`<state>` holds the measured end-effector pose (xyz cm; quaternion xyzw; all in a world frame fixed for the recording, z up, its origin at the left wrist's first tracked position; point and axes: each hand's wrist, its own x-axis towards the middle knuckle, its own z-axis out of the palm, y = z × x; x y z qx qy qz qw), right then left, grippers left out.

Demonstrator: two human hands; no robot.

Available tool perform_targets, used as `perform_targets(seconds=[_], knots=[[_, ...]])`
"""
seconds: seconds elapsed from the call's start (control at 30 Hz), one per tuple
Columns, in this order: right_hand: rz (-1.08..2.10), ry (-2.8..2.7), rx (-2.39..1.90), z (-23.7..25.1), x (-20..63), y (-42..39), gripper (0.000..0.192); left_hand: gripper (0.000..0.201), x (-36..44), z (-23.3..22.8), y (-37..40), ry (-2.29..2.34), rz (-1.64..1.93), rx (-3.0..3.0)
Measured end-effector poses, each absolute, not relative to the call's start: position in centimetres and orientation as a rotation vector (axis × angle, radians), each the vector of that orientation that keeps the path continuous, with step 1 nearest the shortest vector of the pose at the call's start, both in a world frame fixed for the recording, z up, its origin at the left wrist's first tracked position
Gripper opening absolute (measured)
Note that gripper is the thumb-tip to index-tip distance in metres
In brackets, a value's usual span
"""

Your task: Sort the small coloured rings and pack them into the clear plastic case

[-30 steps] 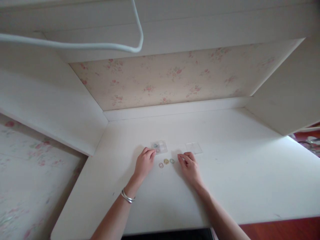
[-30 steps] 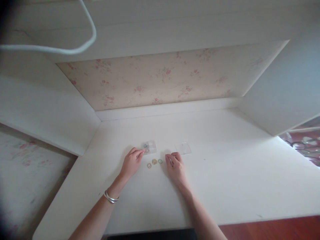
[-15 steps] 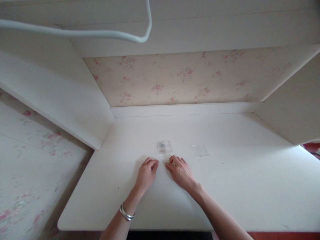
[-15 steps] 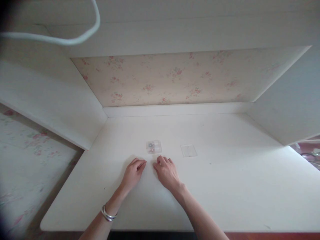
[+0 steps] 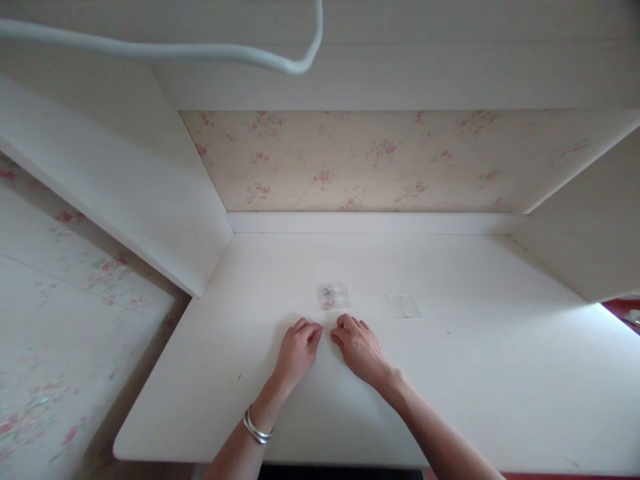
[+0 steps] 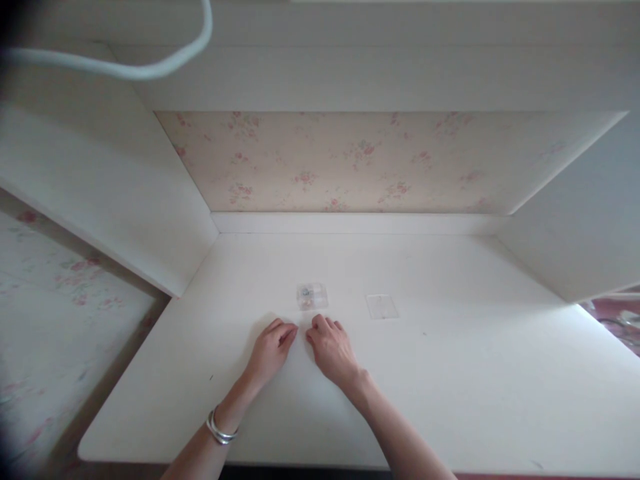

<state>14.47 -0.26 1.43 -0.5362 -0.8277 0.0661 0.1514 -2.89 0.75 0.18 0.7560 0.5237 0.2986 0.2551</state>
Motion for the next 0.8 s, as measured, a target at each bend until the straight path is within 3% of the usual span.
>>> perform_targets(seconds=[0.8], knots=[[0.177,-2.017,-1.597,2.0,15.9,4.1,0.028,0.018,-3.5,0.0,0.9,1.41,0.764,2.11]])
